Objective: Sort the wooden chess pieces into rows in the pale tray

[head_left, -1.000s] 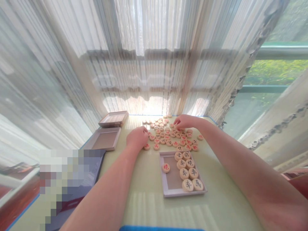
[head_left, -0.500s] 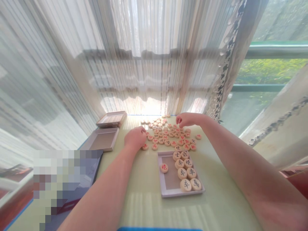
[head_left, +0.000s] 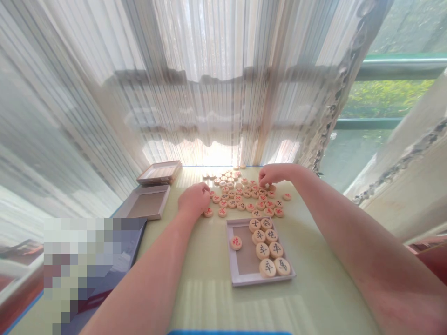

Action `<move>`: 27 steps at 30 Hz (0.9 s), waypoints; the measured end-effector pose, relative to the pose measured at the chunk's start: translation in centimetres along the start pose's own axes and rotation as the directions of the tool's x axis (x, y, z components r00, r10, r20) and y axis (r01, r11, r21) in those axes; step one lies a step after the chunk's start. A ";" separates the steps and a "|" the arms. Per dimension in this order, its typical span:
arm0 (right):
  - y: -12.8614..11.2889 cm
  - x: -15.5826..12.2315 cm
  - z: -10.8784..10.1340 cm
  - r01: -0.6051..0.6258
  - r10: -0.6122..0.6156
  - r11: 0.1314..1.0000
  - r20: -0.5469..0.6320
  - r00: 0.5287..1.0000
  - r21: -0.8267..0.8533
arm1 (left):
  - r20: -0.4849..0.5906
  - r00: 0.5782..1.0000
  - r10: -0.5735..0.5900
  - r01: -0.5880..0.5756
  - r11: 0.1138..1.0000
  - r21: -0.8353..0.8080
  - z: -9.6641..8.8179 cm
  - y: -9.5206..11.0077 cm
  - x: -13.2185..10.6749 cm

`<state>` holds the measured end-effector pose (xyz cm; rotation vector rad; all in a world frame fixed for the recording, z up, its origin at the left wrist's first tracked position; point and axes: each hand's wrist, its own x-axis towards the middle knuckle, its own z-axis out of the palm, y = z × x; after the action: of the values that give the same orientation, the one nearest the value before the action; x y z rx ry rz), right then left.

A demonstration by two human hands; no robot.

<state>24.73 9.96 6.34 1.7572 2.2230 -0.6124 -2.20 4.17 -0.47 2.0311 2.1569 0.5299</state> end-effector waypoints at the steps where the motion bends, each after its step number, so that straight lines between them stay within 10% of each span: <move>1: 0.1 0.0 0.0 -0.005 0.005 1.000 0.016 1.000 0.007 | -0.002 1.000 0.000 0.000 1.000 0.004 0.0 0.0 0.0; 17: 1.0 0.5 0.5 0.103 -0.095 0.986 -0.072 0.993 0.129 | -0.007 1.000 -0.001 0.001 1.000 0.004 0.1 0.0 0.1; 27: 2.1 0.1 -0.2 -0.116 0.117 0.992 -0.040 0.992 0.044 | -0.019 1.000 0.006 -0.006 0.999 -0.036 0.1 0.2 -0.2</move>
<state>26.74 10.55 6.15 1.9222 2.1309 -0.6045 -1.95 3.95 -0.49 2.0226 2.1367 0.5860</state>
